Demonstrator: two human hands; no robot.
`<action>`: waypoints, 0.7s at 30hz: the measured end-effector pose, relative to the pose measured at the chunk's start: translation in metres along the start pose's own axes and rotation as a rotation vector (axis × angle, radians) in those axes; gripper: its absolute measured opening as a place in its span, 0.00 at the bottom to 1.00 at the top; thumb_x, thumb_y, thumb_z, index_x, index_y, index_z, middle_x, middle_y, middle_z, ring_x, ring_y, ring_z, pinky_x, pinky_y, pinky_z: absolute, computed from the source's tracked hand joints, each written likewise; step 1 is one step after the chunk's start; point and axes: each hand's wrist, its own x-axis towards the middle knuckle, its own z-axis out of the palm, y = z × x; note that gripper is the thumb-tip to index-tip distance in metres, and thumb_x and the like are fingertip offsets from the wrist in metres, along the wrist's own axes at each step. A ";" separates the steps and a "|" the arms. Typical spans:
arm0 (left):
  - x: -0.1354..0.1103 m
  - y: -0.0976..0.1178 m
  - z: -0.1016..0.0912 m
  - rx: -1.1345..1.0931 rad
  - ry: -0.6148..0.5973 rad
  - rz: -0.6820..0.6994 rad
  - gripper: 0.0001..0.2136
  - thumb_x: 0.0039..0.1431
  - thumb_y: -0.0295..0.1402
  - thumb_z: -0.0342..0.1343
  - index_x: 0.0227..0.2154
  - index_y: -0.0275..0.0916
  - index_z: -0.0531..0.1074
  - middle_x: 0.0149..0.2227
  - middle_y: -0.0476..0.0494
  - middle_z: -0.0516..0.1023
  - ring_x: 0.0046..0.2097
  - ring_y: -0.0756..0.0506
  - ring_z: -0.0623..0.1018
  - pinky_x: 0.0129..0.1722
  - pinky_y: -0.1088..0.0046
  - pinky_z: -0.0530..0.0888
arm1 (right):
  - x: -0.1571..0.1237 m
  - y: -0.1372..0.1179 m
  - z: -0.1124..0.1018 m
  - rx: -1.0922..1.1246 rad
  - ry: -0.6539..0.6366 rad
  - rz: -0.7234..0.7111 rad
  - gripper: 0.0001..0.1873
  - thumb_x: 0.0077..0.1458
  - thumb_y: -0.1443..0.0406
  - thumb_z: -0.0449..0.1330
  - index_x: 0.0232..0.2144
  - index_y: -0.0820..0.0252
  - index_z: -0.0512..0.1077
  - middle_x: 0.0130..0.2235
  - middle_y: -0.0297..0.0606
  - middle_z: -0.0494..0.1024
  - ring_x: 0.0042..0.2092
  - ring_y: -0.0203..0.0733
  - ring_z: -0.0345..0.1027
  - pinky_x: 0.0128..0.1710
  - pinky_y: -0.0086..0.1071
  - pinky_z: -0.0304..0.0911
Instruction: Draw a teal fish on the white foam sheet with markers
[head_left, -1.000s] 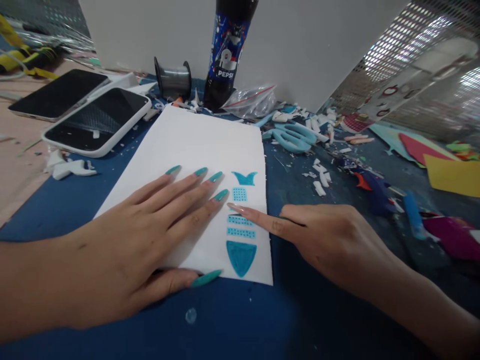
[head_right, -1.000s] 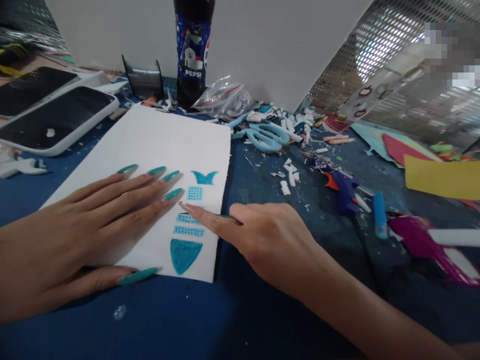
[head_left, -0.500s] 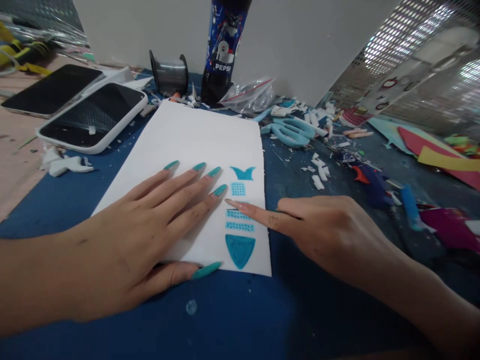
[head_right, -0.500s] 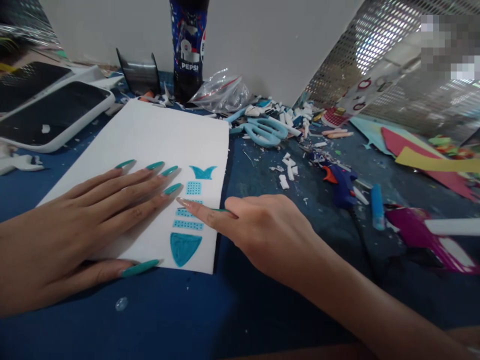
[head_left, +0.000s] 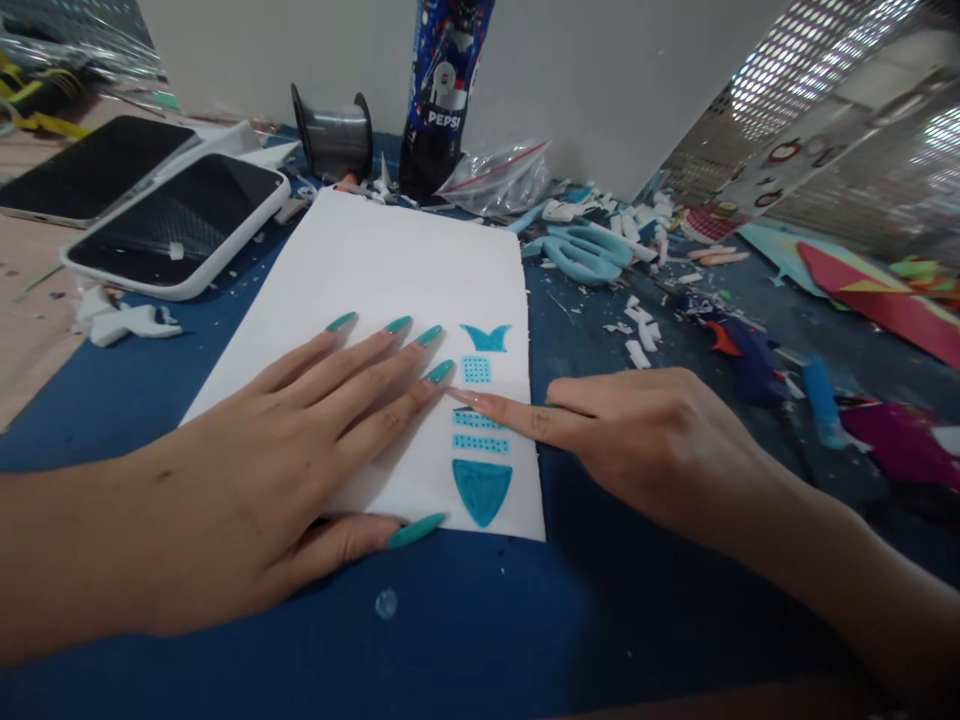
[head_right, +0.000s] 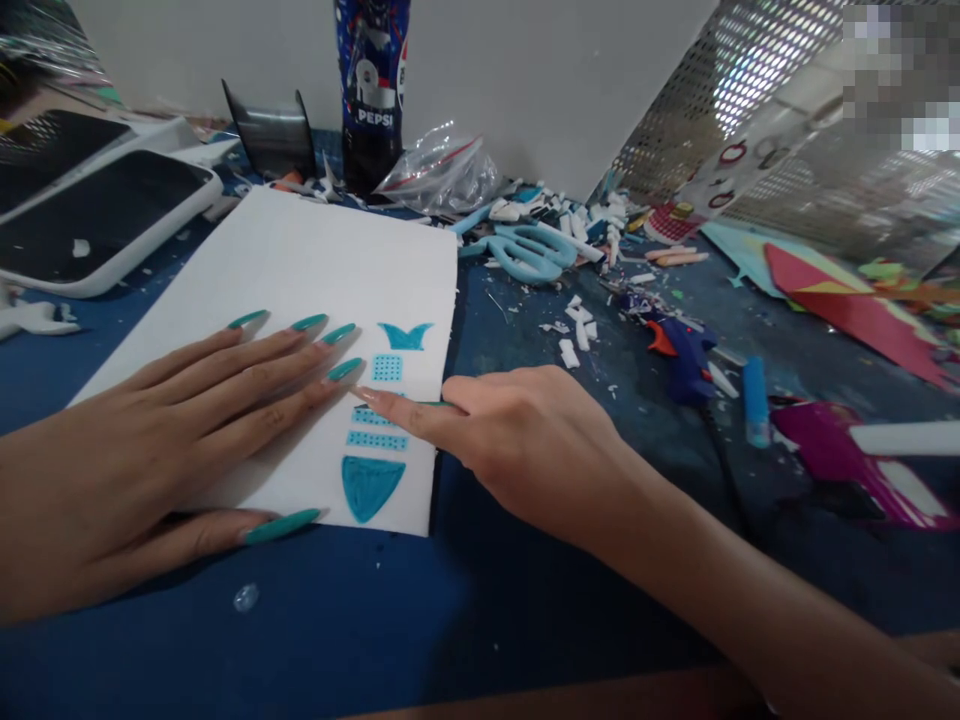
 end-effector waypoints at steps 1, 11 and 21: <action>0.000 0.000 0.000 0.003 -0.003 0.006 0.35 0.71 0.49 0.46 0.74 0.42 0.42 0.74 0.44 0.47 0.73 0.32 0.55 0.73 0.51 0.49 | 0.000 0.000 0.000 0.004 -0.009 0.003 0.27 0.69 0.74 0.44 0.62 0.54 0.71 0.20 0.28 0.57 0.21 0.33 0.49 0.24 0.30 0.40; 0.000 0.000 0.002 -0.033 -0.009 -0.009 0.34 0.72 0.47 0.46 0.74 0.45 0.41 0.75 0.46 0.47 0.73 0.32 0.54 0.72 0.51 0.49 | -0.002 -0.001 0.010 0.030 0.028 0.004 0.30 0.66 0.76 0.44 0.63 0.52 0.69 0.20 0.28 0.58 0.21 0.33 0.47 0.24 0.31 0.39; 0.000 -0.002 0.001 0.005 -0.008 0.010 0.35 0.72 0.49 0.45 0.74 0.41 0.41 0.75 0.43 0.45 0.73 0.31 0.54 0.73 0.51 0.48 | 0.001 0.000 0.000 0.040 -0.057 -0.004 0.32 0.63 0.79 0.44 0.62 0.54 0.70 0.20 0.27 0.59 0.21 0.33 0.48 0.24 0.29 0.39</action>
